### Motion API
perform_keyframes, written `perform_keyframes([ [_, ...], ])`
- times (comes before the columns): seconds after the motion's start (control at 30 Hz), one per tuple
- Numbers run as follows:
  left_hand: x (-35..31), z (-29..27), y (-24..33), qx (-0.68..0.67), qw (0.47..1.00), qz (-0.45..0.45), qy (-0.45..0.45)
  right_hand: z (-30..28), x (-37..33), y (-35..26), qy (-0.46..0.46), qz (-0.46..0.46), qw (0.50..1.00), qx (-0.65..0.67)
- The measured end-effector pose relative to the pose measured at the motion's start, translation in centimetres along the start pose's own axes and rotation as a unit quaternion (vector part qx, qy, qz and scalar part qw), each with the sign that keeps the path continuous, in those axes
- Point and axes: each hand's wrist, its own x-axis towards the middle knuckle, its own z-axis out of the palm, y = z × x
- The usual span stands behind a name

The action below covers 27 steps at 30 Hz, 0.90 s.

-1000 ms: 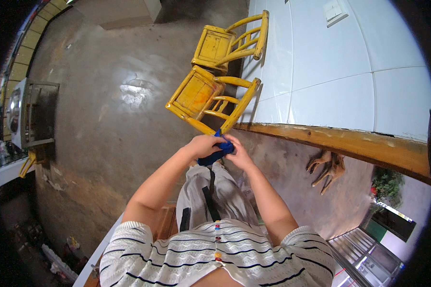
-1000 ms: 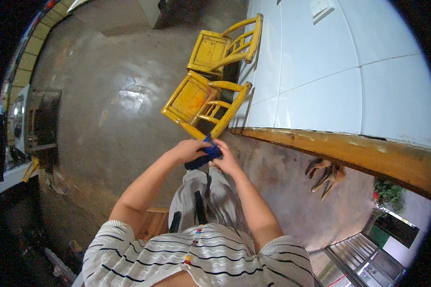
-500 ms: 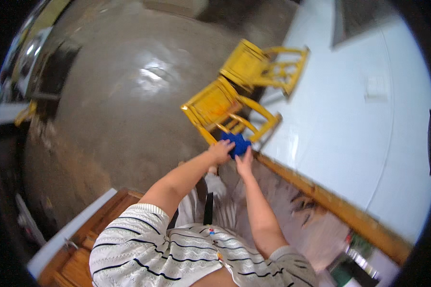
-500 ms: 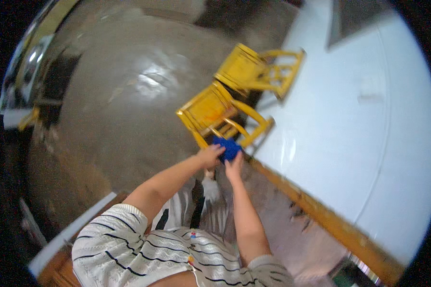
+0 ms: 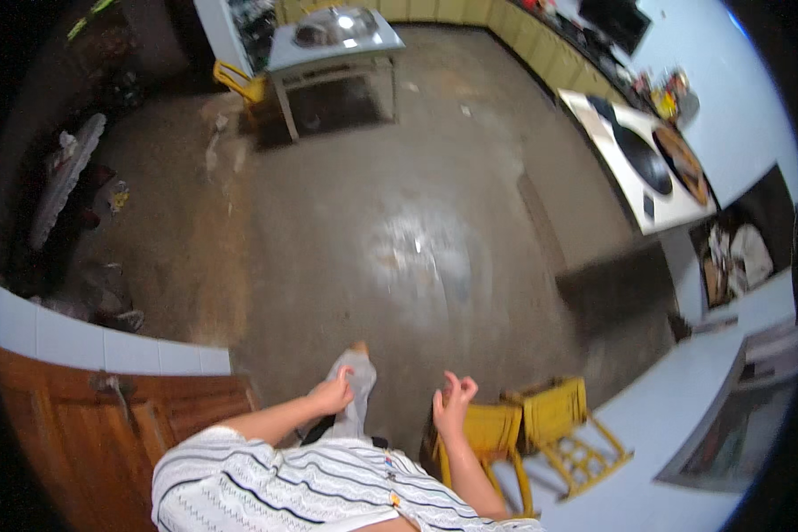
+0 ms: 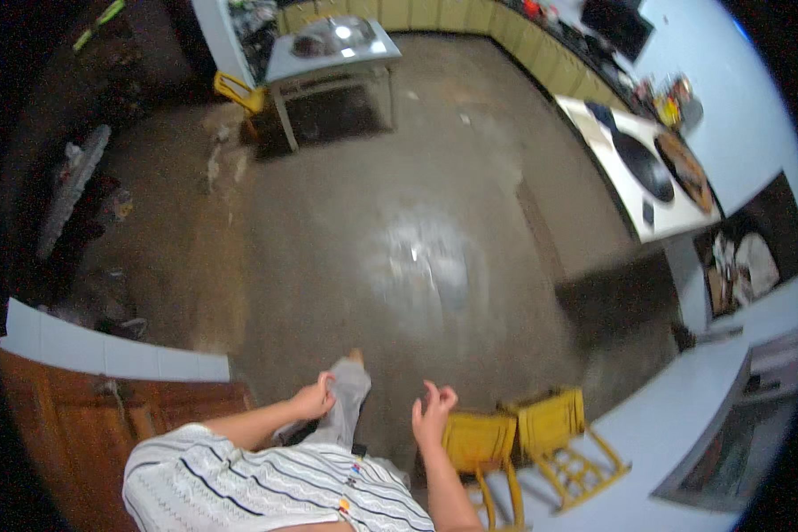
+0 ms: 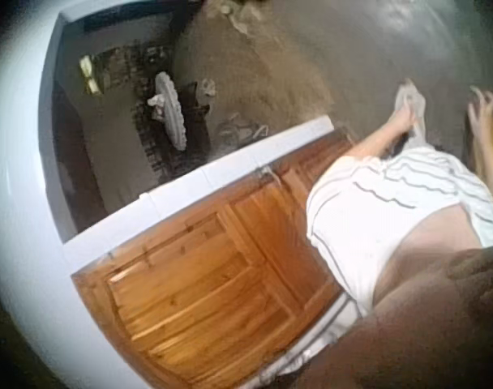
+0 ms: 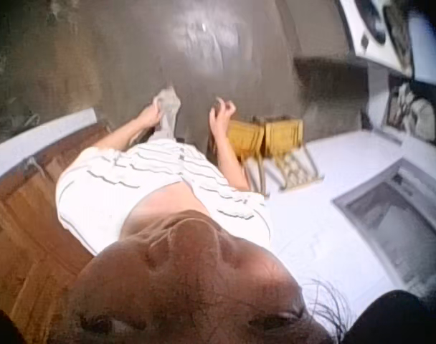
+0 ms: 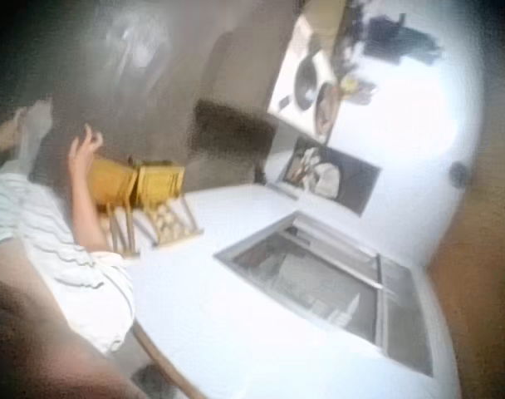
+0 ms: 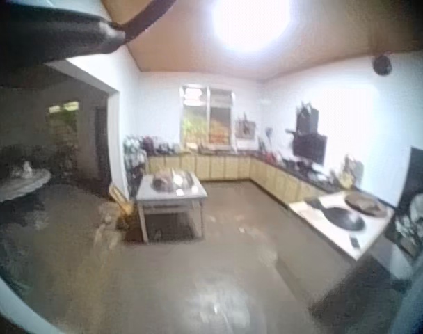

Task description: The person wipes a cluttered wooden surface with a blue cloth, then moves to the kitchen to wash the cloth and an egg under running water. After discarding the eggshell, the person lifts a large metal steamer lid from a table and picks up a bowl of prepared food.

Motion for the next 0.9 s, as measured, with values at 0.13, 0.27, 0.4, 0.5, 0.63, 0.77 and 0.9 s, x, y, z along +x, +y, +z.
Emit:
perform_keyframes([
  [0.13,8.2,-12.7,2.3,-0.08,0.993,0.027,0.078,4.3,12.2,-4.0,-0.007,0.08,0.995,0.063],
  [0.27,19.7,-24.1,7.1,-0.124,0.973,0.088,0.176,6.2,26.5,-8.5,-0.021,0.202,0.955,0.218],
  [0.4,30.0,-33.7,11.2,-0.084,0.985,0.091,0.123,7.1,40.0,-6.1,0.015,0.238,0.969,0.069],
  [0.5,39.4,-35.6,8.3,0.035,0.961,0.164,0.218,8.6,51.8,-5.8,-0.023,-0.01,0.982,-0.189],
  [0.63,48.2,-44.1,4.1,0.054,0.969,0.077,0.227,14.4,68.9,-10.5,-0.089,-0.101,0.981,-0.138],
  [0.77,53.0,-54.8,0.2,0.036,0.96,-0.032,0.277,22.4,85.7,-21.8,-0.206,-0.111,0.972,0.026],
  [0.9,59.6,-63.5,-7.6,-0.313,0.892,-0.116,0.304,31.4,100.0,-31.0,-0.26,-0.145,0.949,0.107],
])
